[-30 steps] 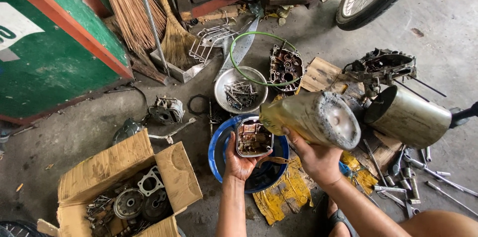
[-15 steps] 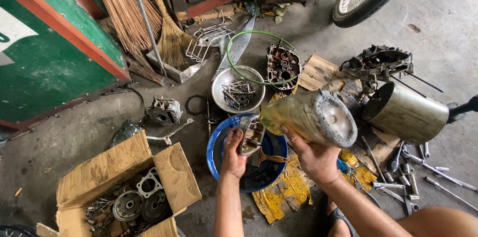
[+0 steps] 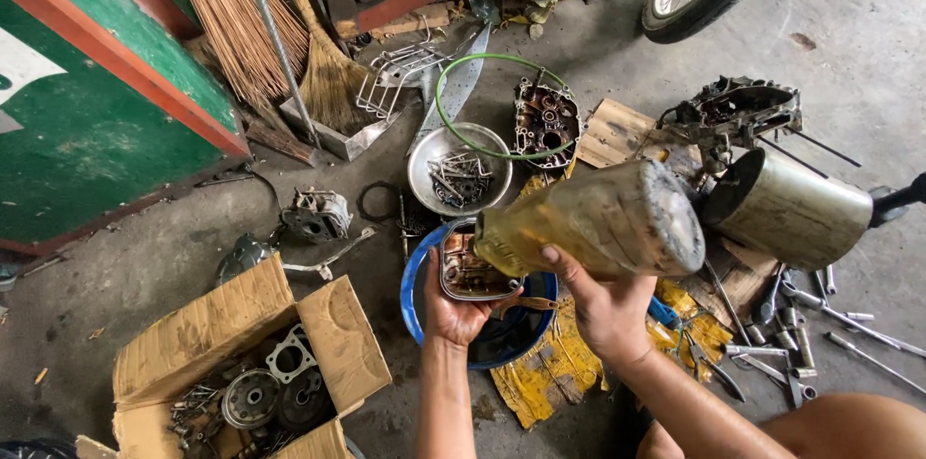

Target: Cleaning a motorcycle engine cover with solvent and a brush in a workshop.

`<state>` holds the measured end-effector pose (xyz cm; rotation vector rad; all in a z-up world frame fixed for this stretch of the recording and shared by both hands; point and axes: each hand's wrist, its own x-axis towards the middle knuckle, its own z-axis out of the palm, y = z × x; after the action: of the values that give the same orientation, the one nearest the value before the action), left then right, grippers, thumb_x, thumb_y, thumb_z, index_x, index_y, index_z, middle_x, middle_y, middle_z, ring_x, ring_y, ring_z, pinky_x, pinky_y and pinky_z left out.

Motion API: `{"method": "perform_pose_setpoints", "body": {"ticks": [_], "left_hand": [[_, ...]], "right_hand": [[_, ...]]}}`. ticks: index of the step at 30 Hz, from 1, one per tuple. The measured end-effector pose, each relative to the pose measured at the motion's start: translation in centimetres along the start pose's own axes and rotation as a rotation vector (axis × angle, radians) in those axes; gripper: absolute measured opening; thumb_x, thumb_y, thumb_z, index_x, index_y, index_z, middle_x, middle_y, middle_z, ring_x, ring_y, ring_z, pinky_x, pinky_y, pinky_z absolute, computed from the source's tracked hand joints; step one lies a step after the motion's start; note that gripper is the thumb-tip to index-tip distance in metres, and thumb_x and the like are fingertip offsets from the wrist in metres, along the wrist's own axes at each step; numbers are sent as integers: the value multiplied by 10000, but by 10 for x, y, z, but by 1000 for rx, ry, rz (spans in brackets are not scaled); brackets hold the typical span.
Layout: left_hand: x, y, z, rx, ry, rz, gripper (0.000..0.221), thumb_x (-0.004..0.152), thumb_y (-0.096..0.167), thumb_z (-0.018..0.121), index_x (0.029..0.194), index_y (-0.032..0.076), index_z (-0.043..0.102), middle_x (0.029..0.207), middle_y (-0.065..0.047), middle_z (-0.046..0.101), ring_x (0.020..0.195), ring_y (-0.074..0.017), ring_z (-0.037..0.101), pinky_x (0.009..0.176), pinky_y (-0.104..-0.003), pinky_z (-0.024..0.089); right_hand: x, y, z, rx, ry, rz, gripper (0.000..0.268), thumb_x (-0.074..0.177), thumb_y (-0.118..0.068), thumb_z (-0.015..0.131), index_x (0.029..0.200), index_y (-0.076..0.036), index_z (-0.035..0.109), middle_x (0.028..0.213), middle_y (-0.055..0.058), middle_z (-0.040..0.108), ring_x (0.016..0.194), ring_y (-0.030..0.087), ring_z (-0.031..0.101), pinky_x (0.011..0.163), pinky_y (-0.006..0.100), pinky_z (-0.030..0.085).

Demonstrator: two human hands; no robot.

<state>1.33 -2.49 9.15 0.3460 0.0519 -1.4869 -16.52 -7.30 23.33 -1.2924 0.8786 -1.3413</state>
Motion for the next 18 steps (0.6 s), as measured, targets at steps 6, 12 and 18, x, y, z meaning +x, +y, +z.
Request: {"method": "perform_pose_setpoints", "body": {"ticks": [6, 12, 18], "left_hand": [[7, -7, -15, -158, 1, -54, 812, 913, 701, 563, 1472, 115, 507, 1405, -249, 553, 1236, -457, 600, 890, -698, 562], [10, 2, -39, -26, 57, 49, 722, 906, 619, 640, 1425, 127, 546, 1360, -152, 637, 1242, -352, 621, 967, -590, 566], [3, 19, -19, 367, 43, 192, 665, 845, 469, 797, 1344, 85, 582, 1215, -86, 693, 1162, -245, 673, 1020, -514, 579]], "right_hand": [[0, -3, -1, -39, -127, 104, 487, 832, -69, 830, 1249, 37, 603, 1180, 156, 742, 1057, 263, 747, 934, 385, 634], [9, -16, 2, -165, -286, 110, 536, 796, -62, 834, 1261, 25, 582, 1172, 134, 746, 1068, 228, 760, 917, 386, 632], [3, -3, -6, -201, -344, -58, 532, 852, -137, 814, 1293, 28, 567, 1221, 170, 717, 1097, 237, 743, 935, 397, 627]]}}
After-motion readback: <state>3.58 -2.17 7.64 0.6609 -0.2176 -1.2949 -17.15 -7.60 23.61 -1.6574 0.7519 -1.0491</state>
